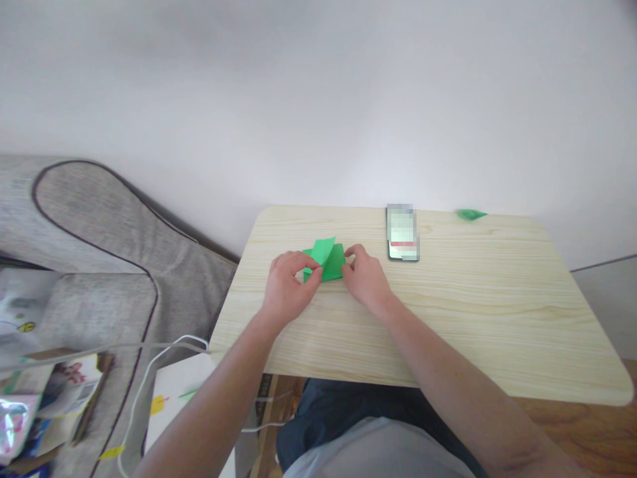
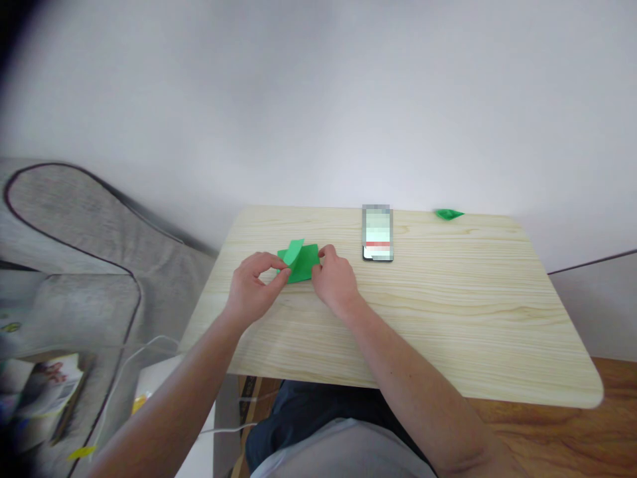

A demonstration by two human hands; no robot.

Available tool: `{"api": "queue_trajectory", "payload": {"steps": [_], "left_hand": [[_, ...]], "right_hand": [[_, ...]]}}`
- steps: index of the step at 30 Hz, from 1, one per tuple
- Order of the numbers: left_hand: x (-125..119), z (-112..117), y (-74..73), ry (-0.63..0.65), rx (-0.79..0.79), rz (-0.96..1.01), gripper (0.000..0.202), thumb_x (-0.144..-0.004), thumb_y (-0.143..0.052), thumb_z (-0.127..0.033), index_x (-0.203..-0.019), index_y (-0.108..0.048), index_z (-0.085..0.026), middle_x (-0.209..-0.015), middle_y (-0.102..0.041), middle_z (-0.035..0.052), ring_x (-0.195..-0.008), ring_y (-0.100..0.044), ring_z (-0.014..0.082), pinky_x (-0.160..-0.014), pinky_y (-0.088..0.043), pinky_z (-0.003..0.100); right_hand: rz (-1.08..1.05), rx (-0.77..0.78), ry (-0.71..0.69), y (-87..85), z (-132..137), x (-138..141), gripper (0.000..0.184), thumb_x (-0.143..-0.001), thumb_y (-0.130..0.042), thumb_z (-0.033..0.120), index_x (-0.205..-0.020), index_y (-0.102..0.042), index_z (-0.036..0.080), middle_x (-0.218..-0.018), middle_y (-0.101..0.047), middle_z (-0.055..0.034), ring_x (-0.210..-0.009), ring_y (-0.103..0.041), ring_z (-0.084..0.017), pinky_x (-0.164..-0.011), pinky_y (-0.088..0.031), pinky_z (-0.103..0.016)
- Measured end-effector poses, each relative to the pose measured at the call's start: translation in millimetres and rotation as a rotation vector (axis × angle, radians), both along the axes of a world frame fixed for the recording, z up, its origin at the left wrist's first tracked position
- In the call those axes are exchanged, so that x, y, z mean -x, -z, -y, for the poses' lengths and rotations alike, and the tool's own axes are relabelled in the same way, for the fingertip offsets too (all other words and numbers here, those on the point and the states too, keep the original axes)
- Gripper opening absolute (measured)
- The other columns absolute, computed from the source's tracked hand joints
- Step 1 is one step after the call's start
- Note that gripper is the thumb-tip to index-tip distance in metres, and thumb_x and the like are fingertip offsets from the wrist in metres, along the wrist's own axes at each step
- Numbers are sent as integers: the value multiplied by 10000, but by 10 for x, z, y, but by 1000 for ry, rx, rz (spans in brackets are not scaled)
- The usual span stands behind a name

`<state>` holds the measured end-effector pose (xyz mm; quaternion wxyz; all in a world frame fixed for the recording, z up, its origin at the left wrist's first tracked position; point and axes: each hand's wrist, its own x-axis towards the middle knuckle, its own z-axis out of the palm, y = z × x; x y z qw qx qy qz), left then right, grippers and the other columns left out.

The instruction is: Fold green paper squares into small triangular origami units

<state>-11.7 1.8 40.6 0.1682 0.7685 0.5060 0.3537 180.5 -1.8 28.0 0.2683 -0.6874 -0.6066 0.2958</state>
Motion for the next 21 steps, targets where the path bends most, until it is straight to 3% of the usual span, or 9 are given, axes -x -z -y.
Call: {"api": "queue_trajectory", "payload": {"steps": [3, 6, 9, 11, 13, 18, 21], "left_hand": [[13, 138, -188, 7, -53, -10, 66, -873, -662, -230, -810, -683, -227, -876, -722, 31, -897, -660, 227, -891, -514, 416], [-32, 291, -262, 38, -98, -17, 39, -873, -679, -227, -845, -704, -239, -923, -739, 37, -927, -669, 230, -920, -512, 430], [-132, 420, -244, 99, -118, -21, 40, -873, -691, -221, -875, -717, -251, -946, -747, 39, -938, -673, 227, -922, -509, 431], [-221, 484, -220, 146, -115, -14, 53, -875, -693, -219, -889, -725, -258, -952, -747, 38, -939, -674, 222, -913, -511, 427], [-321, 536, -207, 184, -109, 20, 66, -876, -695, -220, -908, -732, -265, -961, -745, 39, -938, -676, 218, -902, -520, 421], [-581, 612, -192, 281, -83, 154, 147, -865, -713, -187, -989, -734, -264, -1009, -738, 46, -957, -677, 208, -897, -547, 401], [-718, 597, -106, 327, -31, 175, 224, -878, -694, -186, -1084, -731, -267, -1092, -734, 63, -1033, -668, 220, -933, -548, 413]], "right_hand": [[3, -35, -15, -51, 45, -48, 271, -883, -532, 170, -1139, -610, 215, -696, -653, -11, -728, -655, -225, -676, -427, -306], [-214, -158, 6, -134, 189, -185, 331, -919, -538, 219, -1244, -589, 254, -679, -599, 43, -644, -597, -169, -667, -434, -282], [-486, -177, -14, -230, 413, -386, 423, -911, -625, 289, -1331, -574, 299, -758, -615, 43, -616, -574, -142, -609, -455, -262], [-555, -153, -40, -275, 572, -528, 291, -904, -669, 333, -1186, -675, 267, -798, -655, 13, -637, -595, -143, -599, -469, -266], [-547, -163, -11, -298, 718, -663, 155, -901, -693, 342, -1007, -738, 238, -802, -694, -11, -695, -638, -157, -651, -501, -279], [-519, -155, 44, -256, 996, -949, 155, -890, -723, 333, -996, -760, 226, -907, -765, -47, -845, -720, -212, -814, -562, -349], [-485, -156, 60, -174, 1118, -1102, 148, -873, -740, 329, -986, -764, 237, -989, -778, -54, -903, -724, -226, -865, -562, -372]]}}
